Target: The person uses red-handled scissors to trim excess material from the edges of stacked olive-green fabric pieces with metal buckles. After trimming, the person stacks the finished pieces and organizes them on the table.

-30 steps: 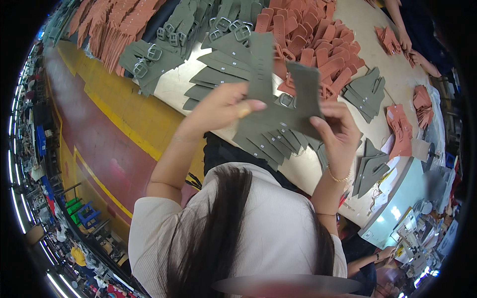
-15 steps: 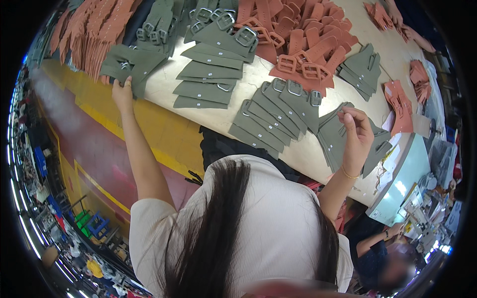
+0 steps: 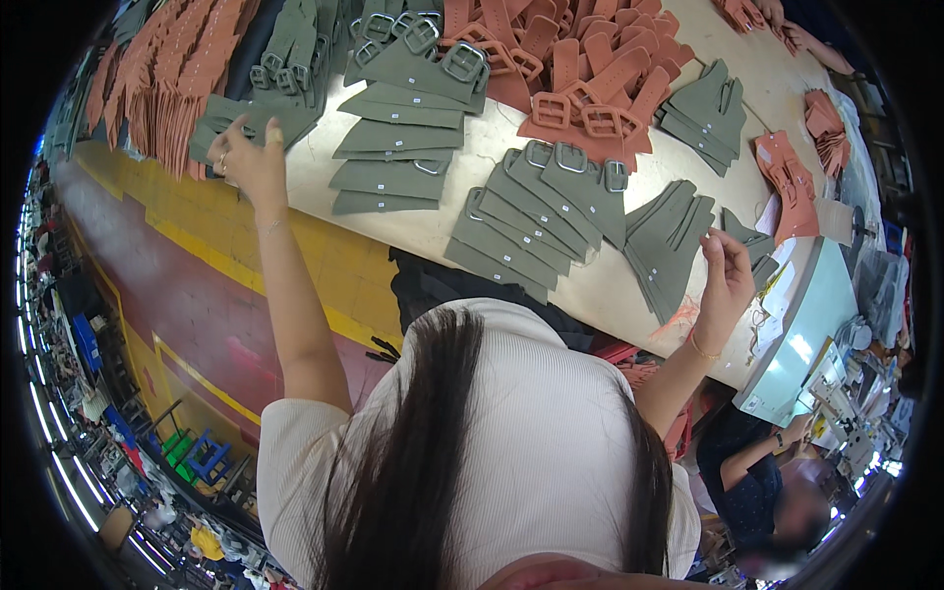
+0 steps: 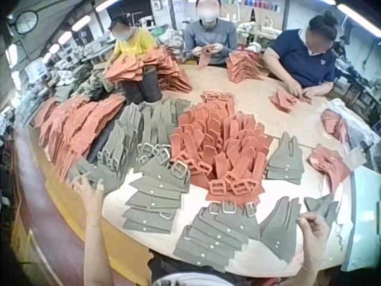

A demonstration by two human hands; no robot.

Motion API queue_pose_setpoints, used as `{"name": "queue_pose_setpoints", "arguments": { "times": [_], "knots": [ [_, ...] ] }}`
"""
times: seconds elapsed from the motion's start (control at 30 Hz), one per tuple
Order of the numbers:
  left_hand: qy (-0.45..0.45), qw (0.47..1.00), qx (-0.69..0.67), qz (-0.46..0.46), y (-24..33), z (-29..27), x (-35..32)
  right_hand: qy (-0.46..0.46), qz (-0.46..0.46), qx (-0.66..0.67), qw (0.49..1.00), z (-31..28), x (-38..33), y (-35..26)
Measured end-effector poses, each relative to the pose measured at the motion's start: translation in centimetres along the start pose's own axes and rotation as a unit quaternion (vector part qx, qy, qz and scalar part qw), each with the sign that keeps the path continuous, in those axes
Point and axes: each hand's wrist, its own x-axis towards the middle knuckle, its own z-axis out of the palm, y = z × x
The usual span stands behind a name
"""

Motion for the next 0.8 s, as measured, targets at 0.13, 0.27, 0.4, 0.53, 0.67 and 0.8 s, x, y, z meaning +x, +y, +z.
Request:
{"name": "queue_pose_setpoints", "arguments": {
  "times": [0.13, 0.27, 0.4, 0.53, 0.67, 0.8],
  "knots": [
    [-0.038, 0.996, -0.080, 0.035, 2.9, 0.6, 0.6, -0.011, -0.029, -0.063, 0.997, 0.3, 0.1, 0.0],
    [-0.083, 0.986, -0.131, 0.065, 4.3, 1.6, 0.8, -0.015, -0.039, -0.103, 0.994, 0.1, -0.3, 0.3],
    [-0.161, 0.974, -0.144, 0.067, 4.3, 2.7, 0.5, -0.025, -0.044, -0.124, 0.991, -0.4, -0.5, 0.9],
    [-0.206, 0.968, -0.098, 0.109, 4.0, 3.7, -0.4, -0.028, -0.053, -0.203, 0.977, -0.1, -0.5, 2.6],
    [-0.231, 0.964, -0.078, 0.111, 4.0, 4.2, -1.3, -0.063, -0.134, -0.347, 0.926, 1.1, -1.0, 5.6],
    [-0.249, 0.964, -0.035, 0.083, 4.1, 4.4, -1.6, -0.159, -0.082, -0.428, 0.886, 2.0, -2.5, 7.6]
  ]
}}
